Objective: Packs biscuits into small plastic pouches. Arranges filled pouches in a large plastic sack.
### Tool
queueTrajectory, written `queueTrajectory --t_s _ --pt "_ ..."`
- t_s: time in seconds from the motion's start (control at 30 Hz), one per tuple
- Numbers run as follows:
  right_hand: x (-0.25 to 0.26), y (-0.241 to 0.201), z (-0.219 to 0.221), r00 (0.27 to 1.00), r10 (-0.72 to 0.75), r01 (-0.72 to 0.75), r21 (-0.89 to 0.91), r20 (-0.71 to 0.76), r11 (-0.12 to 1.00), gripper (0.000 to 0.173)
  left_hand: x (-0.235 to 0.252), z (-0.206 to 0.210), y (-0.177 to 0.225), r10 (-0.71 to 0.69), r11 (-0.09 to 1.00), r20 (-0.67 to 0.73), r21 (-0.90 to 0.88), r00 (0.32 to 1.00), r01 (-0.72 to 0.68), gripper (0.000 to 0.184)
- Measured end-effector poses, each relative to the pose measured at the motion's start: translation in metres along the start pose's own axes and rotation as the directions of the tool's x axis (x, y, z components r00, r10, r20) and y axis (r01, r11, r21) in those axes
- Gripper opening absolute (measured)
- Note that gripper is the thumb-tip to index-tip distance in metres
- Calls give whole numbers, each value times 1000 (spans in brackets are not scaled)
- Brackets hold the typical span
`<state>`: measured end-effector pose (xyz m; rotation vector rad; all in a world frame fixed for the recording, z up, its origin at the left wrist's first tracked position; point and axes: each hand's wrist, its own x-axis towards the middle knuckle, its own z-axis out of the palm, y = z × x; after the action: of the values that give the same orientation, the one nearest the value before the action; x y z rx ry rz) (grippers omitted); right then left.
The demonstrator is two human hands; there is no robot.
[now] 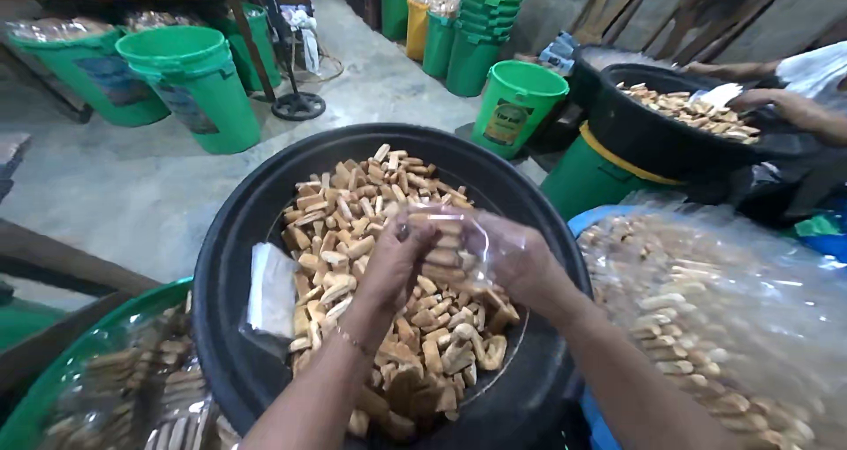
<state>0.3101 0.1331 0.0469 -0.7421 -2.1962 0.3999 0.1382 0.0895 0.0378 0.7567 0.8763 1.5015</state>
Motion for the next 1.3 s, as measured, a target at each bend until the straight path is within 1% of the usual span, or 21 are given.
queueTrajectory --t_s 0.13,0.2,0.23,0.27,0.3,0.33,0.37,0.4,0.47,0.53,0.63,0.7,0.77,0.8,0.9,0.93,1.0,1.07,1.17,1.23,1.3 --pt "8 2 21 1000 5 -5 106 2 994 39 8 -35 2 76 997 -53 -27 996 -78 24" --pt "11 9 44 988 154 -153 269 18 951 42 11 -50 13 106 992 -133 -53 986 -113 26" --pt "12 13 54 960 257 -277 258 108 926 39 11 -57 18 131 988 -193 -55 972 -144 26" --pt "13 16 63 886 371 -422 150 279 894 35 12 -64 21 161 982 -250 -56 955 -181 25" --pt "16 15 75 742 472 -525 -24 477 851 35 14 -70 22 187 976 -276 -60 943 -211 29" --pt "18 15 90 575 527 -544 -189 626 818 39 17 -75 22 204 970 -279 -74 938 -233 33" --pt "17 14 105 453 552 -524 -293 700 800 44 20 -78 21 218 965 -271 -81 938 -248 35" --pt "14 13 117 408 565 -515 -331 717 791 46 22 -78 20 223 964 -264 -83 938 -252 37" --pt "11 11 130 398 590 -551 -332 702 766 42 19 -75 20 213 966 -269 -83 939 -243 35" --pt "13 17 126 457 581 -591 -259 673 764 38 16 -74 23 227 964 -269 -71 936 -254 33" --pt "18 25 98 520 499 -469 -256 693 845 33 18 -82 25 257 945 -279 -130 925 -301 32" --pt "12 25 83 426 452 -278 -362 783 890 36 25 -84 27 248 910 -323 -244 913 -334 32" --pt "5 20 79 344 439 -195 -395 830 898 36 31 -85 28 249 891 -327 -293 912 -348 32" --pt "3 15 77 368 417 -182 -375 831 909 33 32 -86 29 253 896 -312 -283 916 -343 30" --pt "-3 -10 83 634 163 -77 -148 756 986 25 31 -86 29 269 914 -307 -218 913 -342 32" --pt "-3 -21 89 668 83 1 -112 740 994 23 33 -86 27 280 913 -300 -211 912 -350 34" --pt "0 -43 105 623 33 136 -150 781 979 22 30 -85 23 272 930 -271 -173 923 -325 36" --pt "4 -56 123 528 97 160 -211 844 964 27 20 -81 20 227 963 -260 -85 938 -257 38" --pt "5 -57 142 445 102 182 -201 890 962 34 19 -75 19 163 984 -272 -24 948 -176 38" --pt "4 -54 136 448 64 158 -150 892 976 38 27 -70 20 138 984 -297 -70 945 -166 37" --pt "0 -51 113 493 22 118 -92 870 989 38 32 -62 24 109 984 -354 -95 929 -152 38"
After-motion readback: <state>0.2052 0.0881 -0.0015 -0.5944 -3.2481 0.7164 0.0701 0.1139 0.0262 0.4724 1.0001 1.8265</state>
